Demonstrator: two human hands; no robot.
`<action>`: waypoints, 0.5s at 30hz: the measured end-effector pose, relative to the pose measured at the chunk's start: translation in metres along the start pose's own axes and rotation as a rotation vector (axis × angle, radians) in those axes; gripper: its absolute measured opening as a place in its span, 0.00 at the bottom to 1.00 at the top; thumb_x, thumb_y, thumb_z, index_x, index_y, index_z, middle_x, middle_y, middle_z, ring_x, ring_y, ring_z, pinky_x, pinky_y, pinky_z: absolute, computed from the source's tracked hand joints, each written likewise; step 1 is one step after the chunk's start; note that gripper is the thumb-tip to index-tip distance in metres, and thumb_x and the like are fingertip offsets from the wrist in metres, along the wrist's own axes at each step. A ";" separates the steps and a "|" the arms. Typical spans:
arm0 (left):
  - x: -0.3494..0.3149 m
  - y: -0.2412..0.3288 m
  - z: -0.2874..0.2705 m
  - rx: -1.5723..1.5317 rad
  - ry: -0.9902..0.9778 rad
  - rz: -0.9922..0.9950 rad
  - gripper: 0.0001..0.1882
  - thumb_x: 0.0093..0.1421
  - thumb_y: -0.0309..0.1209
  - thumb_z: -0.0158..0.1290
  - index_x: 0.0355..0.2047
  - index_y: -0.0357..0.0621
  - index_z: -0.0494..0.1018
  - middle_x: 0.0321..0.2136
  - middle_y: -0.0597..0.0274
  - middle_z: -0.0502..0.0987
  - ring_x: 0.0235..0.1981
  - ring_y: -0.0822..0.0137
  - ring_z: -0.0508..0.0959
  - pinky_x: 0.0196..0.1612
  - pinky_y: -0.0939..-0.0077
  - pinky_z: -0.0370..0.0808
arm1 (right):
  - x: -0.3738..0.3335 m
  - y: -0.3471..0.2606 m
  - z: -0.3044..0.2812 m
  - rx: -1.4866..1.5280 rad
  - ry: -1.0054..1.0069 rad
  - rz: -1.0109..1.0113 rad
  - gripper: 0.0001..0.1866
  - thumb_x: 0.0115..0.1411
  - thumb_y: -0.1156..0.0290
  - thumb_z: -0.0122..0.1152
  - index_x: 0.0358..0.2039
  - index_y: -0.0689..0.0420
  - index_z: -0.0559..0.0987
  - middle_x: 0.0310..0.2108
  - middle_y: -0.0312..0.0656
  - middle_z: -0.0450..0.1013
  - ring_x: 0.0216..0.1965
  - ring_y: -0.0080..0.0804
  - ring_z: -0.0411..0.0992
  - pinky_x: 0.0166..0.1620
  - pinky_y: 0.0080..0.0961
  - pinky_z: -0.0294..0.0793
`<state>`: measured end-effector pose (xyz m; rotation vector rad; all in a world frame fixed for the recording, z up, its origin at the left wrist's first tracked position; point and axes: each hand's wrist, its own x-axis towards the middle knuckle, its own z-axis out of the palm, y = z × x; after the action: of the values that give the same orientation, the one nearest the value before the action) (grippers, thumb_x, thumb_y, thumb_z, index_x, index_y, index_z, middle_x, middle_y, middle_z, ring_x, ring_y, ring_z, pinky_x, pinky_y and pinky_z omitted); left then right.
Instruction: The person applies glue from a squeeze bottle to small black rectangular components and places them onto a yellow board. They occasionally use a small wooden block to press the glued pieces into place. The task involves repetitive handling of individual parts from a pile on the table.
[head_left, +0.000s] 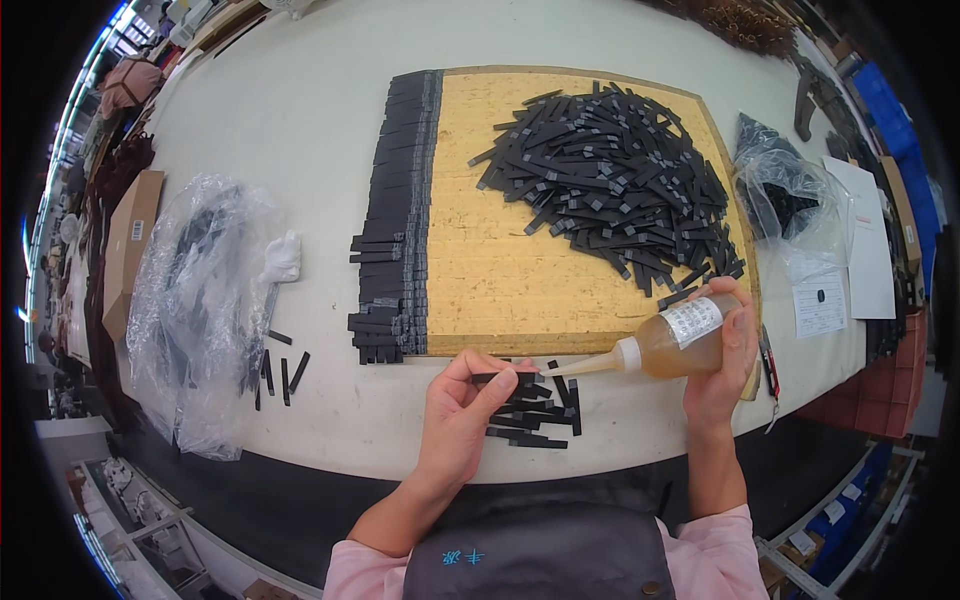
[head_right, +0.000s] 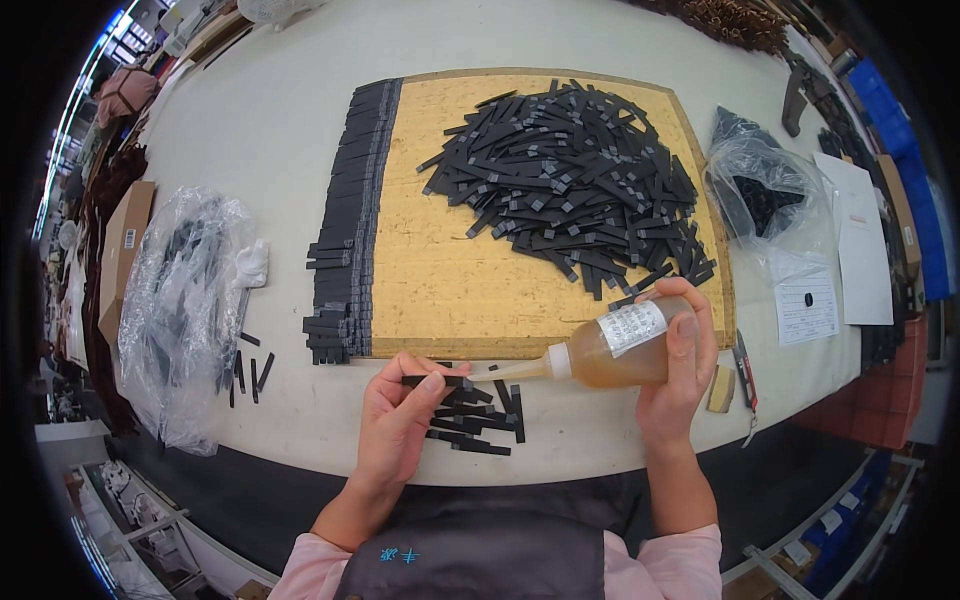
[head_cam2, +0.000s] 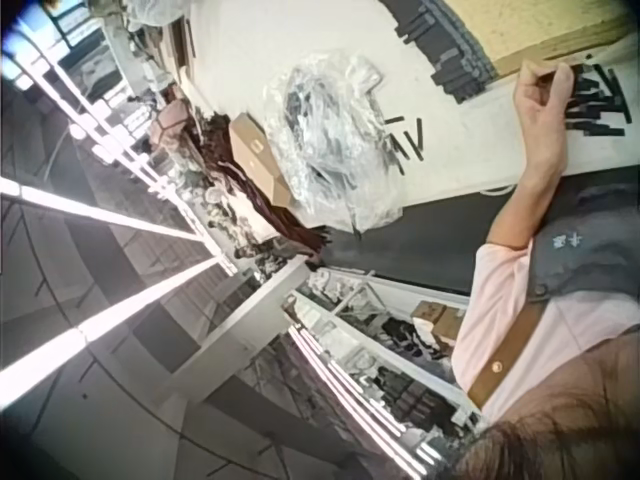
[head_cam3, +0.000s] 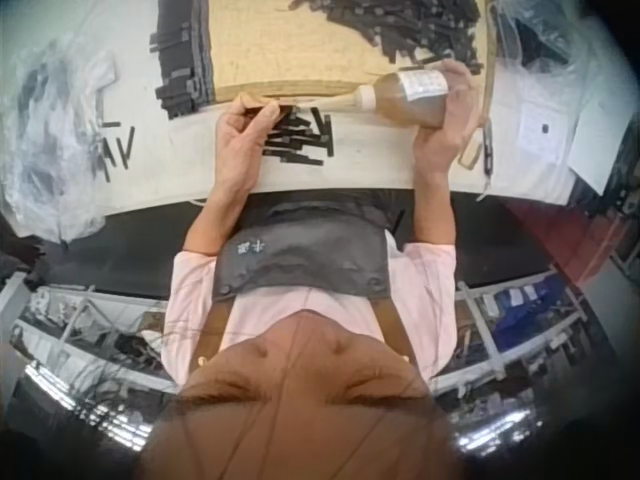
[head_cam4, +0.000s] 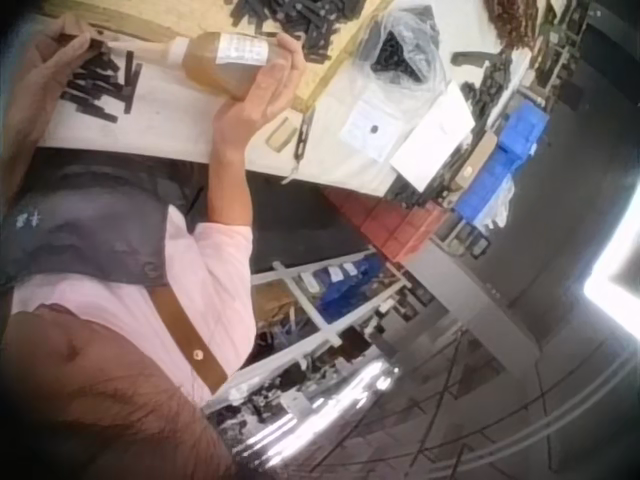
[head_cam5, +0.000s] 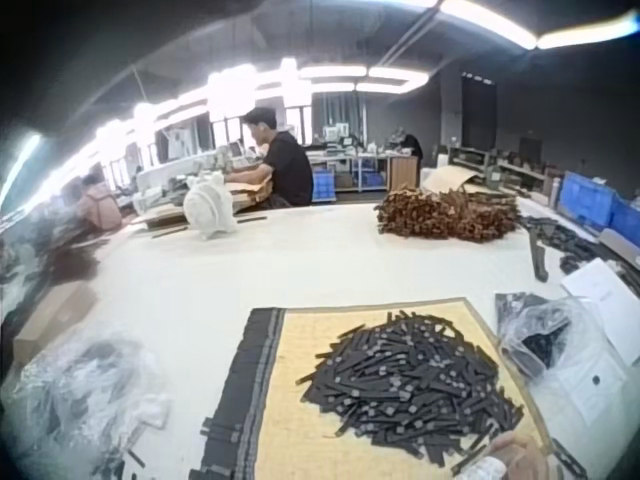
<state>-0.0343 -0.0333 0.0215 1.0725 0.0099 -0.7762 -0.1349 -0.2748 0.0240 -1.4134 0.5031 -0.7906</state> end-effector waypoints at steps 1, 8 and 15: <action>0.000 0.000 0.000 0.000 0.000 0.001 0.06 0.68 0.23 0.51 0.32 0.41 0.67 0.38 0.57 0.79 0.53 0.58 0.79 0.62 0.61 0.70 | 0.000 -0.001 0.001 0.018 -0.004 0.003 0.23 0.72 0.54 0.47 0.54 0.62 0.70 0.41 0.43 0.71 0.44 0.28 0.72 0.50 0.25 0.71; 0.000 0.000 0.000 0.016 -0.002 -0.001 0.07 0.68 0.23 0.51 0.32 0.41 0.67 0.38 0.56 0.79 0.54 0.58 0.78 0.62 0.62 0.70 | -0.001 -0.001 0.002 0.049 -0.002 0.015 0.22 0.71 0.56 0.51 0.53 0.62 0.72 0.42 0.43 0.72 0.45 0.26 0.72 0.51 0.23 0.70; 0.000 -0.001 -0.002 -0.002 -0.003 0.002 0.05 0.68 0.23 0.51 0.33 0.41 0.68 0.39 0.56 0.79 0.54 0.57 0.78 0.62 0.62 0.70 | 0.000 -0.004 0.004 0.077 0.015 0.017 0.22 0.71 0.56 0.50 0.52 0.62 0.72 0.42 0.43 0.72 0.44 0.26 0.72 0.50 0.23 0.70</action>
<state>-0.0342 -0.0323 0.0198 1.0692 0.0066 -0.7756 -0.1325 -0.2719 0.0280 -1.3318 0.4906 -0.7991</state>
